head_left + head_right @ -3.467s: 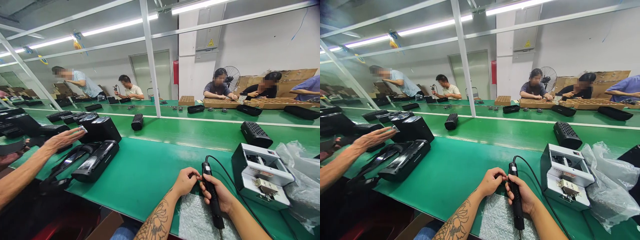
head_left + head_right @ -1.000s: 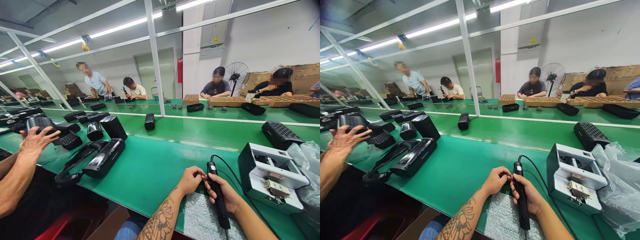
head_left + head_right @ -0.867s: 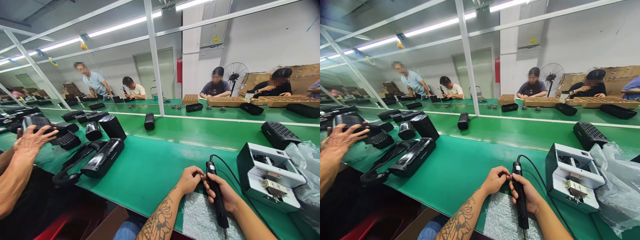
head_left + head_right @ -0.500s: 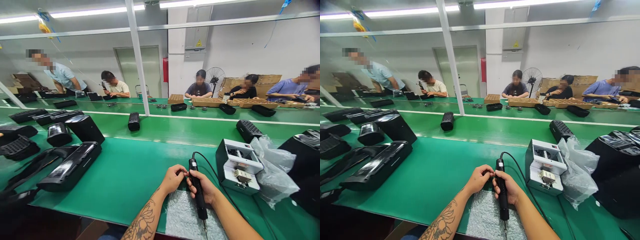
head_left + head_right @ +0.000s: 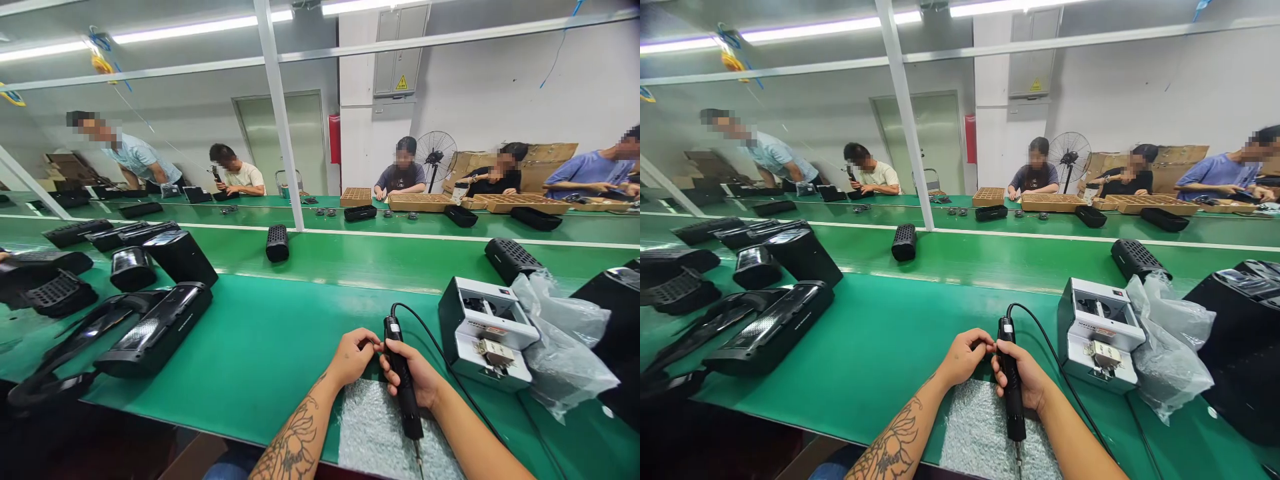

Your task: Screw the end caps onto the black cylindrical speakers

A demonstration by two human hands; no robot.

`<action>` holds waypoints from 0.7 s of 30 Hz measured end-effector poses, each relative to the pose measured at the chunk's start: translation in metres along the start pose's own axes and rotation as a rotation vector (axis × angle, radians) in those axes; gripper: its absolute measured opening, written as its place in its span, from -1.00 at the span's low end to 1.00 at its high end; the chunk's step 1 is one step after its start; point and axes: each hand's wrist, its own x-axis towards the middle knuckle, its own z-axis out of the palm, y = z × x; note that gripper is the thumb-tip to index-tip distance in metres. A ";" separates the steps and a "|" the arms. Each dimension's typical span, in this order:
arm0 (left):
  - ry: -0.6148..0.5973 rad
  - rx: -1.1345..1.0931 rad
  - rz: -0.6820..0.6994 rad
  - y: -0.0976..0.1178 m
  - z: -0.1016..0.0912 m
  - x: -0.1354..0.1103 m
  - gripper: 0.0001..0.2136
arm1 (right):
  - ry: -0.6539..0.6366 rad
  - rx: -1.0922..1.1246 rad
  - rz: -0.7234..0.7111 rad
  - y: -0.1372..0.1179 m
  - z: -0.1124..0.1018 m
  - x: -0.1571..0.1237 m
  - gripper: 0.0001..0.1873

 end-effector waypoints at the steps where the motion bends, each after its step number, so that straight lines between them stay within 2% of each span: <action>1: 0.004 0.001 -0.003 0.000 0.001 0.000 -0.83 | 0.000 0.002 0.001 0.000 0.000 0.000 -0.52; 6: 0.031 0.011 -0.042 0.002 0.009 -0.004 -0.84 | -0.001 0.034 -0.018 -0.001 0.003 -0.006 -0.56; 9: 0.105 0.045 -0.088 0.003 -0.004 0.005 -0.84 | 0.003 0.073 -0.039 0.000 0.003 -0.009 -0.56; 10: 0.162 0.067 -0.103 0.003 -0.016 0.013 -0.80 | 0.003 0.087 -0.042 0.001 0.004 -0.010 -0.55; 12: 0.335 0.134 -0.131 0.002 -0.052 0.037 -0.65 | -0.003 0.114 -0.046 0.003 0.006 -0.011 -0.53; 17: 0.902 0.349 -0.259 -0.008 -0.164 0.121 -0.28 | 0.053 0.193 -0.015 0.014 0.008 -0.011 -0.45; 19: 1.056 0.416 -0.291 -0.015 -0.196 0.158 -0.17 | 0.082 0.232 0.021 0.021 0.002 -0.012 -0.43; 21: 1.148 0.468 -0.299 -0.025 -0.218 0.196 -0.06 | 0.091 0.266 0.062 0.029 -0.006 -0.013 -0.43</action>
